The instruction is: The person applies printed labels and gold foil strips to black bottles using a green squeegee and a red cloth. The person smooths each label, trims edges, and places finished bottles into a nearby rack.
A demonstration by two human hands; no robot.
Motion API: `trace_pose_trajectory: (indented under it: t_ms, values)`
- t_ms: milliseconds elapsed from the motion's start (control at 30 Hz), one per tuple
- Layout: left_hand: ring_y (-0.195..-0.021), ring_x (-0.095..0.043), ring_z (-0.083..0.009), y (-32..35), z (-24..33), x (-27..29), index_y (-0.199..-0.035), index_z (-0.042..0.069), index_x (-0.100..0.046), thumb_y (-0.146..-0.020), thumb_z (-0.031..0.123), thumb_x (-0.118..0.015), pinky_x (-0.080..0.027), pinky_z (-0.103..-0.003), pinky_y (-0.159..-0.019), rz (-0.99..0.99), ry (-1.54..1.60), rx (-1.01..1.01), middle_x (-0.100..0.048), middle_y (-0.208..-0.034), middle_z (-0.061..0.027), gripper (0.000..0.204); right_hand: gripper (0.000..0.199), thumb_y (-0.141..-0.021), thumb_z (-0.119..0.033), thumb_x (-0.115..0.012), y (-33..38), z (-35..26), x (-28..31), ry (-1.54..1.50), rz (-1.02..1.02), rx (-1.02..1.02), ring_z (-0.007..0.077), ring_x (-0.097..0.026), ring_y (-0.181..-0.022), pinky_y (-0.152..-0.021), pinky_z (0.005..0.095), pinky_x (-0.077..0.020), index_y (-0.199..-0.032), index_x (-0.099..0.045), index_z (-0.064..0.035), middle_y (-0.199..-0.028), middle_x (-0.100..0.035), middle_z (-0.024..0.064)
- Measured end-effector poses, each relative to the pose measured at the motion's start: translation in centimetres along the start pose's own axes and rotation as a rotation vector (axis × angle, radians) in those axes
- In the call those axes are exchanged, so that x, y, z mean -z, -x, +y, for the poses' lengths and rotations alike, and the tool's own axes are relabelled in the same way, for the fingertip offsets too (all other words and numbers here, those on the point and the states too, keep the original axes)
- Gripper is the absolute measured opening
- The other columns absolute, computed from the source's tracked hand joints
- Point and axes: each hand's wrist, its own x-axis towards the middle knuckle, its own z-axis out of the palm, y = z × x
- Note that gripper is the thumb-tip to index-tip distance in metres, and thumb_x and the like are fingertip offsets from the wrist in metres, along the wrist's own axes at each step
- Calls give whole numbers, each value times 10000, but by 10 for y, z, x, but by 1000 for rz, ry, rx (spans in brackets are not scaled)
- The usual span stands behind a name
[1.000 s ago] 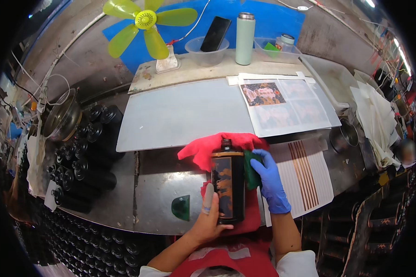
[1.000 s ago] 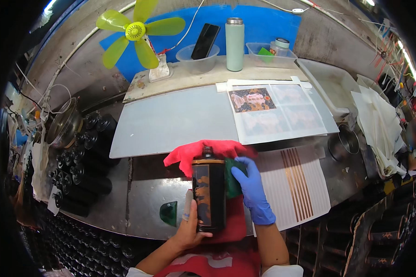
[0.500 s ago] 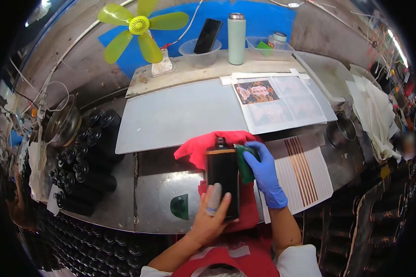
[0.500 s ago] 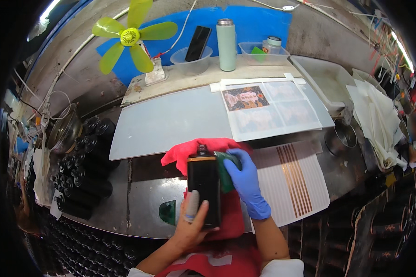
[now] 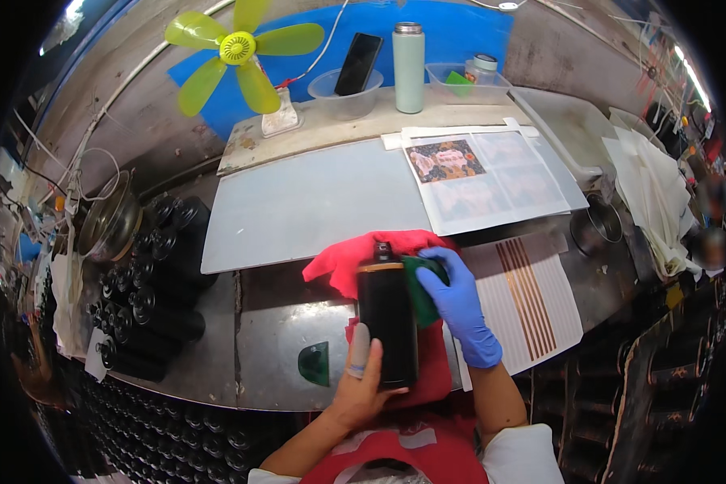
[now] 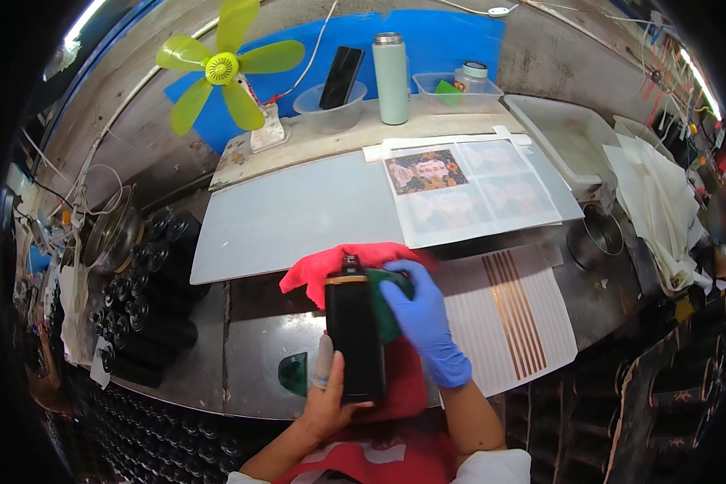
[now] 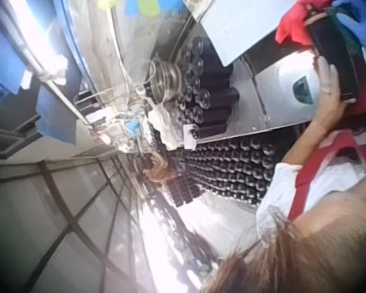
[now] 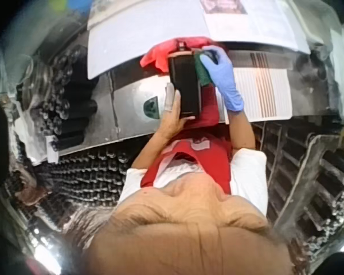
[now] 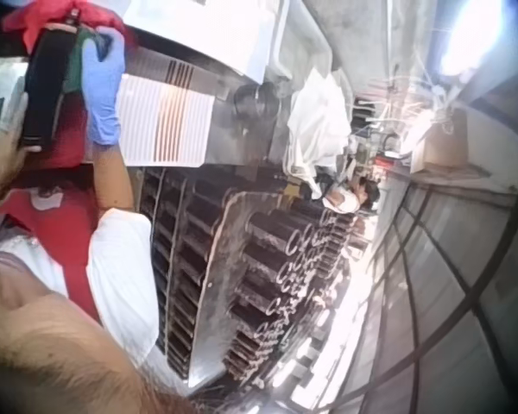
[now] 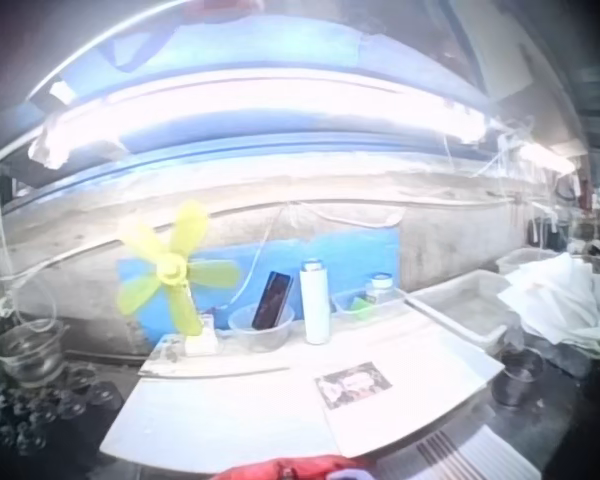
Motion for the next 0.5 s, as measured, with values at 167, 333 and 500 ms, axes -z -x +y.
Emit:
trace_pose_trajectory:
  t_ms: [167, 333, 500]
  values:
    - [-1261, -246, -541, -10, 30, 21, -1420, 3, -185, -725, 392, -727, -180, -563, -1047, 34, -24, 12, -186, -1388, -379, 964, 243, -827, -50, -608, 5, 5, 20, 4, 66, -42, 121, -554, -915, -821, 246, -453, -1063, -554, -32, -1006, -582, 47]
    - [-1291, -193, -543, -30, 24, 4, -1389, -33, -248, -673, 331, -791, -228, -528, -1041, -98, -258, -117, -156, -1399, -382, 970, 223, -829, -87, -619, 0, -41, -19, 347, -12, 52, 119, -573, -872, -781, 248, -462, -1041, -570, -42, -956, -617, 55]
    - [-1271, -262, -517, -1, -5, 6, -1409, -53, -66, -692, 305, -786, -299, -488, -1016, -112, 83, 110, -161, -1397, -382, 1077, 303, -817, -113, -638, 8, 31, 35, -216, -19, -231, 133, -590, -872, -761, 255, -487, -1084, -555, 3, -975, -614, 94]
